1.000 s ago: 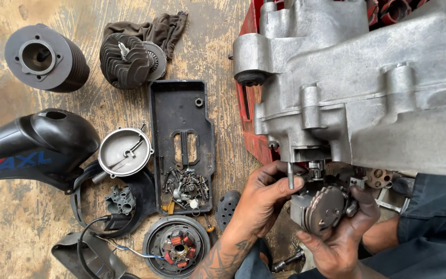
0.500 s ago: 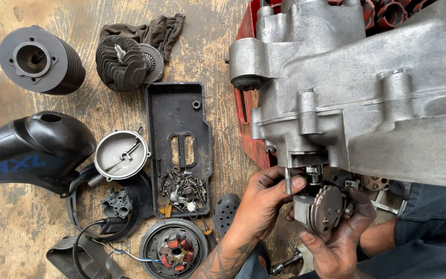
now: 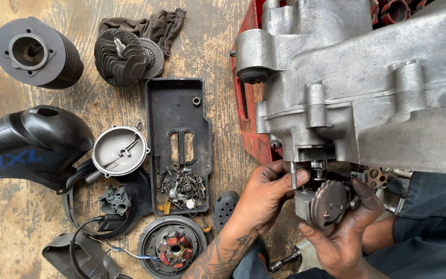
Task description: The person sits on the floor and assembles a motorcycle engine. They insert bolts into the engine casing, attach a clutch assembly, and use a hammer to tap the components into place.
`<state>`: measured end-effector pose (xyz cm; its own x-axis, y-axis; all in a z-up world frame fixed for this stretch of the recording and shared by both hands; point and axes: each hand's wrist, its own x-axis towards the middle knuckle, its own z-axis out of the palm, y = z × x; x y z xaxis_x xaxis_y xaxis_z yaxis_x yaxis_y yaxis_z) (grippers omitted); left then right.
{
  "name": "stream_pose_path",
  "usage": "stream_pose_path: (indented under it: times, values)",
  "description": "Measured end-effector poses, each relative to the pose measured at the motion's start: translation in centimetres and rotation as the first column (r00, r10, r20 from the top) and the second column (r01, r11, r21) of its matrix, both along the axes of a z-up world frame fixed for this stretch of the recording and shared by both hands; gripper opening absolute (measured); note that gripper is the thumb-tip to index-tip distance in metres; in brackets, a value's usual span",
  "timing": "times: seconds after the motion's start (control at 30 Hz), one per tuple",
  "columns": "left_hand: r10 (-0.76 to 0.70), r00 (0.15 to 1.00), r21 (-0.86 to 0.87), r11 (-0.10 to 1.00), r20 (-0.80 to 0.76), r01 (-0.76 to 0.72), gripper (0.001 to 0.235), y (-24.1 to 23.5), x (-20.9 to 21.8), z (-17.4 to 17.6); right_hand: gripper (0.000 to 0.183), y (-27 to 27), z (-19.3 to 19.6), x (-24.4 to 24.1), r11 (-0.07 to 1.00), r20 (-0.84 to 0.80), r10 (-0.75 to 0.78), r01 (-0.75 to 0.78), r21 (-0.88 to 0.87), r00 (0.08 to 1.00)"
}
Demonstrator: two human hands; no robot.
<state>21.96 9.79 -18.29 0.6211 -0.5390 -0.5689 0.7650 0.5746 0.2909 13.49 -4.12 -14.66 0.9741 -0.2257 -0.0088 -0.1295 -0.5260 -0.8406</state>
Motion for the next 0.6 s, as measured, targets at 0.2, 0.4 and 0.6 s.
stream_pose_path:
  times: [0.2, 0.4, 0.6]
  values:
    - [0.018, 1.0, -0.013, 1.0, -0.009, -0.019, 0.017, -0.04, -0.1, -0.42, 0.102, 0.32, 0.07, -0.08, 1.0, -0.005, -0.005, 0.005, 0.024, 1.0]
    - [-0.001, 0.998, -0.137, 0.991, -0.06, -0.007, 0.022, 0.26, 0.3, -0.73, 0.104, 0.46, 0.17, 0.16, 1.0, -0.022, -0.001, 0.001, 0.001, 1.0]
    - [-0.009, 0.996, -0.154, 0.988, -0.092, -0.005, 0.024, 0.38, 0.45, -0.51, 0.097, 1.06, 0.18, 0.47, 1.0, 0.022, -0.022, 0.022, 0.016, 1.0]
